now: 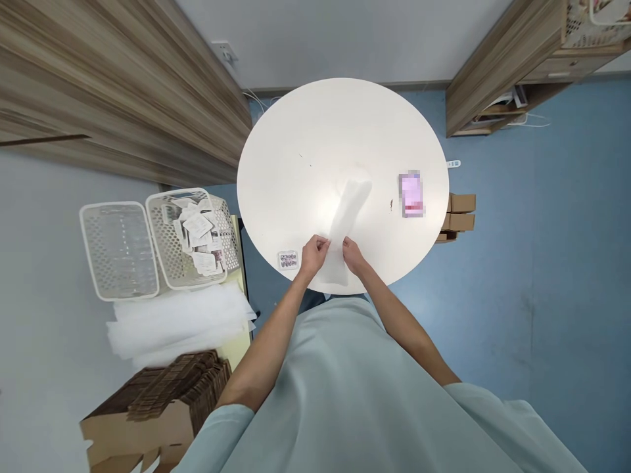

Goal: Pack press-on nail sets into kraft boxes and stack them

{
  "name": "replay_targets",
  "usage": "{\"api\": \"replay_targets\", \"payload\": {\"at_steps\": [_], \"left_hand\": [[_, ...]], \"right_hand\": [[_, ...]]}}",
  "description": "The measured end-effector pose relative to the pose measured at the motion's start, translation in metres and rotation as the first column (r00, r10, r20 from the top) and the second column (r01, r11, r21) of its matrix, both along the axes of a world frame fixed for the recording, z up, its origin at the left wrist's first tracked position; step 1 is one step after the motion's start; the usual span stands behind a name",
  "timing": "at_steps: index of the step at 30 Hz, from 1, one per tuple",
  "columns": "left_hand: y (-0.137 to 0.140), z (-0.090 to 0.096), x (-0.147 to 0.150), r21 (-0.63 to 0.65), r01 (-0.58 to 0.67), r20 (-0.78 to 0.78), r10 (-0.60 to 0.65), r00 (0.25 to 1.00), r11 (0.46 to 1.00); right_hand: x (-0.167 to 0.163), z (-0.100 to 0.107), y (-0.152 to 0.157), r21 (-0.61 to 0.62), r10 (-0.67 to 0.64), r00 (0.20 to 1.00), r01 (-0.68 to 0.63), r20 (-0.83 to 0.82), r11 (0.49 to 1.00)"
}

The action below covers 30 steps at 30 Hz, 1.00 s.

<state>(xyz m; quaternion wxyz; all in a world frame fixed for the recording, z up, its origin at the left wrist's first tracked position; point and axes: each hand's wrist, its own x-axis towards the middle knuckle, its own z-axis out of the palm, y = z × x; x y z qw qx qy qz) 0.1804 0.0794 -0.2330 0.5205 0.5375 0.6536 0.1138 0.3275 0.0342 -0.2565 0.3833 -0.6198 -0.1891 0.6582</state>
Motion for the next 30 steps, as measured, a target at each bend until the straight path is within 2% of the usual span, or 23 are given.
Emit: {"api": "replay_targets", "payload": {"at_steps": [3, 6, 10, 14, 17, 22, 24, 27, 30], "left_hand": [[-0.002, -0.005, -0.005, -0.016, -0.008, 0.040, 0.008, 0.999, 1.000], [-0.001, -0.013, -0.016, 0.011, -0.059, 0.084, 0.058, 0.995, 0.998], [0.005, -0.023, -0.043, 0.048, -0.162, 0.031, 0.161, 0.986, 0.986], [0.012, -0.027, -0.072, 0.045, -0.215, -0.040, 0.217, 0.975, 0.976], [0.015, -0.026, -0.085, 0.040, -0.199, -0.078, 0.201, 0.976, 0.979], [0.017, -0.022, -0.090, 0.009, -0.111, -0.112, 0.111, 0.987, 0.994], [0.016, -0.021, -0.094, 0.034, -0.051, -0.134, 0.055, 0.989, 0.998], [0.013, -0.019, -0.110, 0.160, 0.146, -0.220, -0.109, 0.969, 0.976], [0.005, -0.020, -0.133, 0.209, 0.407, -0.340, -0.324, 0.883, 0.889]], "right_hand": [[-0.001, -0.002, -0.001, -0.028, -0.055, 0.997, 0.054, -0.055, 0.998], [0.001, -0.006, -0.001, -0.066, -0.108, 0.994, 0.107, -0.011, 0.992], [0.015, -0.008, -0.004, -0.042, -0.131, 0.991, 0.130, -0.018, 0.991], [0.033, -0.002, -0.007, -0.020, -0.109, 0.990, 0.112, 0.094, 0.994], [0.041, 0.000, -0.008, -0.003, -0.105, 0.978, 0.107, 0.183, 0.994], [0.043, -0.005, -0.005, -0.008, -0.118, 0.955, 0.125, 0.271, 0.992], [0.043, -0.011, -0.004, -0.014, -0.125, 0.945, 0.136, 0.301, 0.991], [0.046, -0.020, 0.000, -0.022, -0.124, 0.923, 0.141, 0.364, 0.990], [0.052, -0.031, 0.004, -0.023, -0.092, 0.878, 0.117, 0.470, 0.993]]}}
